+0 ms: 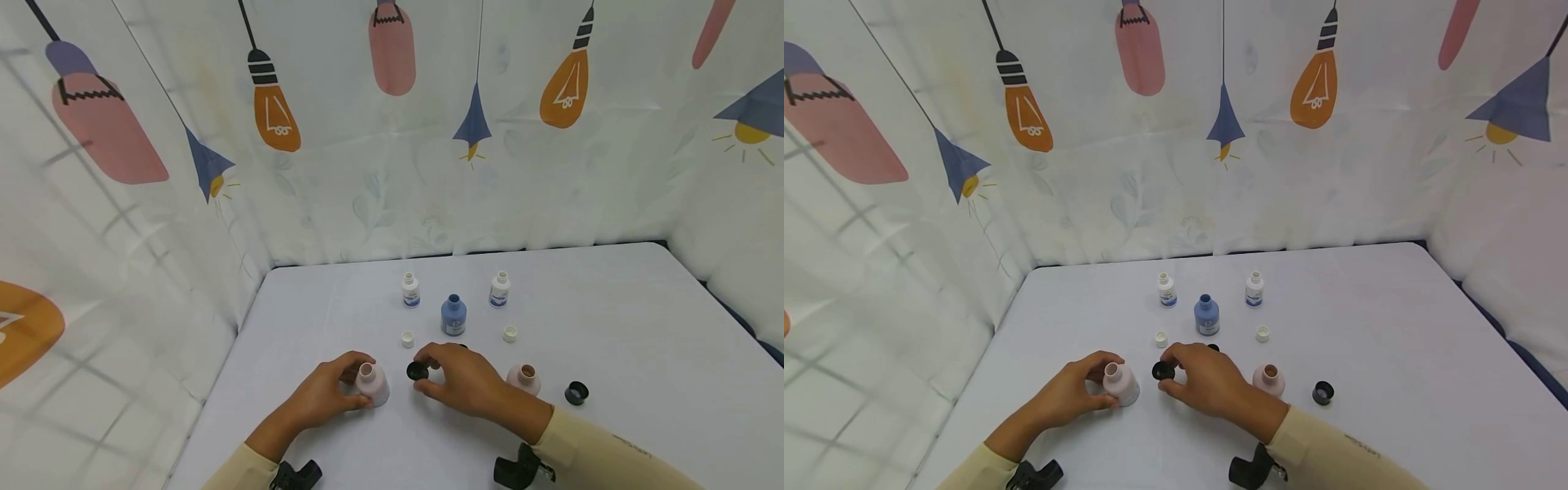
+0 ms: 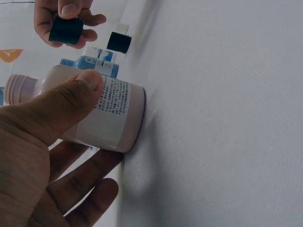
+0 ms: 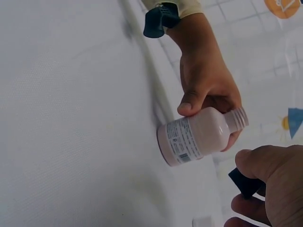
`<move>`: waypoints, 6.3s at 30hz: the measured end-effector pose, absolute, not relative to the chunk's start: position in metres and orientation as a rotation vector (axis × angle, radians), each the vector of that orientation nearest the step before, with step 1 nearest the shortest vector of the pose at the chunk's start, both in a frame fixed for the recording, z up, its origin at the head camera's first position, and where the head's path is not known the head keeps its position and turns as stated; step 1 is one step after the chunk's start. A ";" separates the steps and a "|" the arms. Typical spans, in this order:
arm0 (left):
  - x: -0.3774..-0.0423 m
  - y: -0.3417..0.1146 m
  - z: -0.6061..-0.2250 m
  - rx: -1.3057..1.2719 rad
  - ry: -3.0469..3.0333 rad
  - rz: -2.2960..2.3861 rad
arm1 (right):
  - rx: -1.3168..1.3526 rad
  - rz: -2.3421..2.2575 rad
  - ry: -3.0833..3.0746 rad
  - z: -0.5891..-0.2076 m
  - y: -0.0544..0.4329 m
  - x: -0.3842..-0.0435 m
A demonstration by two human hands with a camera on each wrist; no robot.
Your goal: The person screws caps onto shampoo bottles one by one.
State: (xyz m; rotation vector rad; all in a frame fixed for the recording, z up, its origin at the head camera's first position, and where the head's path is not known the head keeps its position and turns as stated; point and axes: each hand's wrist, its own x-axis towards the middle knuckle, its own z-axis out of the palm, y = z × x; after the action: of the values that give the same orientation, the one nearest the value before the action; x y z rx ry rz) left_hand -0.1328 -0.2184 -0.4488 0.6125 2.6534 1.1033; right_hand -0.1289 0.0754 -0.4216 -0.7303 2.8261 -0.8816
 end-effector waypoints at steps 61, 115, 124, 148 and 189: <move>-0.133 -0.219 -0.450 0.653 2.653 1.105 | -0.974 -0.895 2.805 -0.416 0.035 -0.142; -0.135 -0.222 -0.450 0.691 2.671 1.057 | -1.160 -0.962 2.761 -0.402 0.015 -0.146; -0.134 -0.223 -0.450 0.681 2.672 1.056 | -1.263 -0.928 2.749 -0.405 0.011 -0.148; -0.134 -0.224 -0.452 0.697 2.672 1.066 | -1.204 -0.954 2.762 -0.412 0.011 -0.147; -0.132 -0.224 -0.453 0.688 2.709 1.058 | -1.041 -1.292 2.441 -0.422 0.015 -0.154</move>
State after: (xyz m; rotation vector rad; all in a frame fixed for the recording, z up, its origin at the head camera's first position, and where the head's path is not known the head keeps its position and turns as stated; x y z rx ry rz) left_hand -0.1322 -0.2236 -0.4532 0.6879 2.7093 1.0576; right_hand -0.1544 0.0153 -0.4216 -1.0411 2.4407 -1.2922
